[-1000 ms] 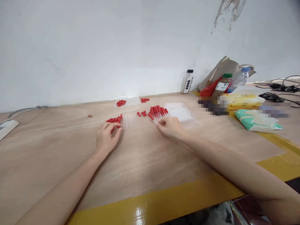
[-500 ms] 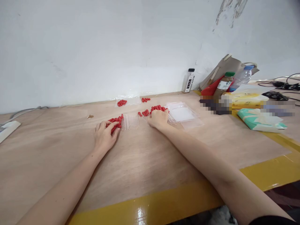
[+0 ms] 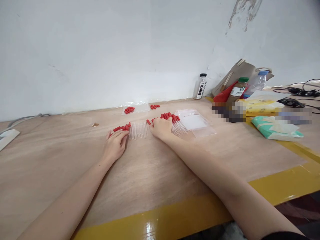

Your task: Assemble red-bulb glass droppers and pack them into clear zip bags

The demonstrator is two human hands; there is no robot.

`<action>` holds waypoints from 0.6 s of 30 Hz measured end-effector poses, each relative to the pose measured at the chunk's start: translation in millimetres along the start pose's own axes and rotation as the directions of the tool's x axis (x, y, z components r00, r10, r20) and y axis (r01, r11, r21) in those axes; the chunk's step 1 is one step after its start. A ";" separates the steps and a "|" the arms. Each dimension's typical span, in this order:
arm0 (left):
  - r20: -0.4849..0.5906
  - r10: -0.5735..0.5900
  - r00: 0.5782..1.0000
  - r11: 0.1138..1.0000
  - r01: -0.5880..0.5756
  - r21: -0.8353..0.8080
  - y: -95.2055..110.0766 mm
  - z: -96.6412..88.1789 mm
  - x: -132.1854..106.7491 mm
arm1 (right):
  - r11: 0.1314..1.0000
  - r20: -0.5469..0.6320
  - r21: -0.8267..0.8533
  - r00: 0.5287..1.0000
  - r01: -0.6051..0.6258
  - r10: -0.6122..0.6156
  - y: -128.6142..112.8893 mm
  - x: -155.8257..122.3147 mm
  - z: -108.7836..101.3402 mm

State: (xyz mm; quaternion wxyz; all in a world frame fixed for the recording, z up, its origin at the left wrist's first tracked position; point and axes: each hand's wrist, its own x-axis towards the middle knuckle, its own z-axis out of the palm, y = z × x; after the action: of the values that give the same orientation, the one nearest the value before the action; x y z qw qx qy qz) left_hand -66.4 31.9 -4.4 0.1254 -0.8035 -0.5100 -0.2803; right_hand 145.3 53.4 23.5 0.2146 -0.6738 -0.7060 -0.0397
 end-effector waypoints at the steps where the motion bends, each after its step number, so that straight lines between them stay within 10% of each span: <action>1: -0.023 0.026 0.999 0.999 -0.026 -0.028 -1.7 1.0 0.0 | 1.000 0.027 0.017 1.000 -0.010 0.010 -5.2 1.5 1.6; 18: -0.311 0.027 0.950 0.981 -0.085 -0.173 6.6 -6.5 0.4 | 0.996 0.241 0.055 0.969 -0.076 0.060 -31.2 11.9 3.2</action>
State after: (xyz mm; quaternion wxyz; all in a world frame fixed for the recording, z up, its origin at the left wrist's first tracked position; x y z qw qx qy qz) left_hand -62.5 26.1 1.7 0.1360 -0.7724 -0.4331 -0.4441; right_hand 114.3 62.8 32.2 0.1505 -0.6903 -0.7040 0.0713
